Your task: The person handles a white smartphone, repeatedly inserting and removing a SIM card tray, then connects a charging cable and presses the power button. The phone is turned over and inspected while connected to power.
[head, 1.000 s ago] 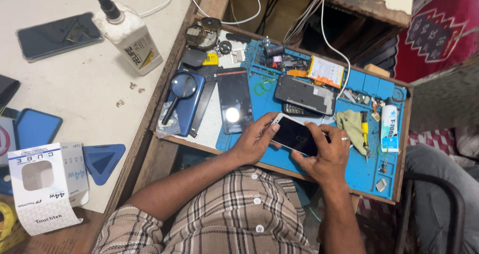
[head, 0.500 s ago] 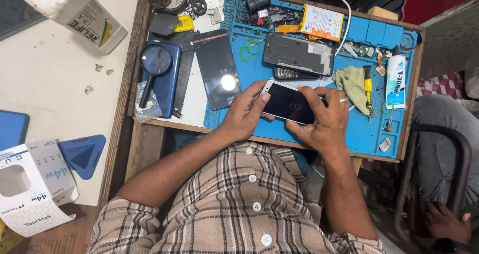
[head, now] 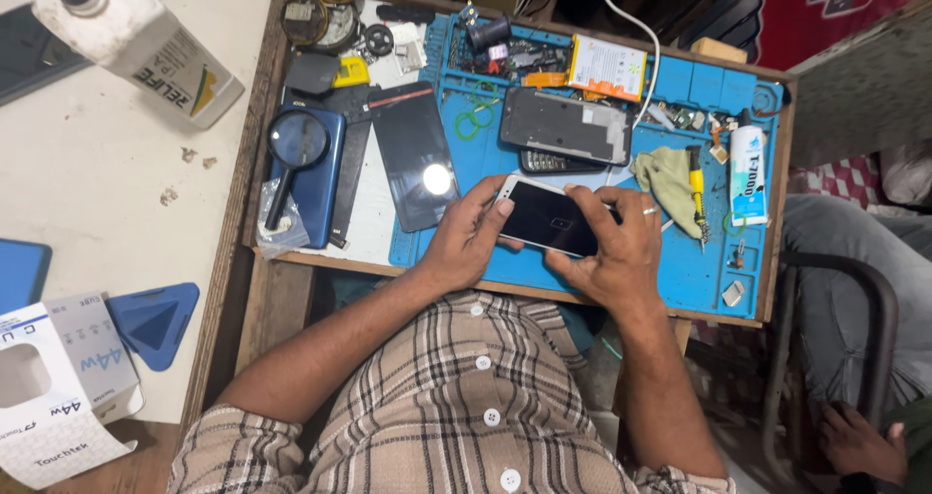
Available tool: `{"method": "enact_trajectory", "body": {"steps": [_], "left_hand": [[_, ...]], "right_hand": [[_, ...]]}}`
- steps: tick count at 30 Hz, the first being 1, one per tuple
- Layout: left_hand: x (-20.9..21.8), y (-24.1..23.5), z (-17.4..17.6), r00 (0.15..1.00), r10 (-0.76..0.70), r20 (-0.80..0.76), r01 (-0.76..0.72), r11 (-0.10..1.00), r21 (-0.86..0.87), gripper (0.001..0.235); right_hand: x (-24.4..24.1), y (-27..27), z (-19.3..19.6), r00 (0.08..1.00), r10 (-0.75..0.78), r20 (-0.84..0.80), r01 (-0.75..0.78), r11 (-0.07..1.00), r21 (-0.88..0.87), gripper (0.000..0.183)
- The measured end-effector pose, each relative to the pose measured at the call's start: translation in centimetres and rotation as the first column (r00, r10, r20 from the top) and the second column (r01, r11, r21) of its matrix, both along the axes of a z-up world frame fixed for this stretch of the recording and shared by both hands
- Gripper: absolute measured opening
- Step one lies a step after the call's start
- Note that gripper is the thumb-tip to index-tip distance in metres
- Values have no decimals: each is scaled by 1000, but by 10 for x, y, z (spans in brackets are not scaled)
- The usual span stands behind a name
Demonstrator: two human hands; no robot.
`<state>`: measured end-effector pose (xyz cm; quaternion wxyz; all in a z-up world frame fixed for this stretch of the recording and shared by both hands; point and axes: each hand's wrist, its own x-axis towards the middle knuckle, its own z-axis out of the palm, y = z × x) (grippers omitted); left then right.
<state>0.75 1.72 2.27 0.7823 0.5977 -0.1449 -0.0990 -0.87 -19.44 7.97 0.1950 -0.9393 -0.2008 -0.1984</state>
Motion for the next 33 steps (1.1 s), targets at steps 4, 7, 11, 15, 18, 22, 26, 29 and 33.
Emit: {"method": "enact_trajectory", "body": {"steps": [4,7,11,15,18,22,26,29,33], "left_hand": [[0,0,0,1000,9,1,-9,1000,5,41],[-1,0,1,1000,10,6,-10,1000,5,41],[0,-1,3,1000,8,8,-8,1000,-19,40],[0,0,2,1000,12,11,-12,1000,-5,41],[1,-1,0,1000,16,11,-16,1000,11,41],[1,-1,-1,1000,8,4,-8,1000,-1,42],[1,0,0,1000,5,17,-5,1000,4,43],[1,1,1,1000,6,1,-6,1000,13,44],[1,1,4,1000,11,-13,-10,999,33,45]], "right_hand": [[1,1,2,1000,1,1,-1,1000,3,73],[0,2,3,1000,-1,9,1,1000,7,73],[0,3,5,1000,-6,14,6,1000,10,73],[-1,4,5,1000,-8,13,8,1000,10,73],[1,5,4,1000,-7,15,6,1000,7,72],[0,5,5,1000,-7,13,7,1000,12,71],[0,5,5,1000,-1,6,0,1000,15,71],[0,4,5,1000,1,2,-1,1000,7,71],[3,2,4,1000,4,-16,-4,1000,8,71]]}}
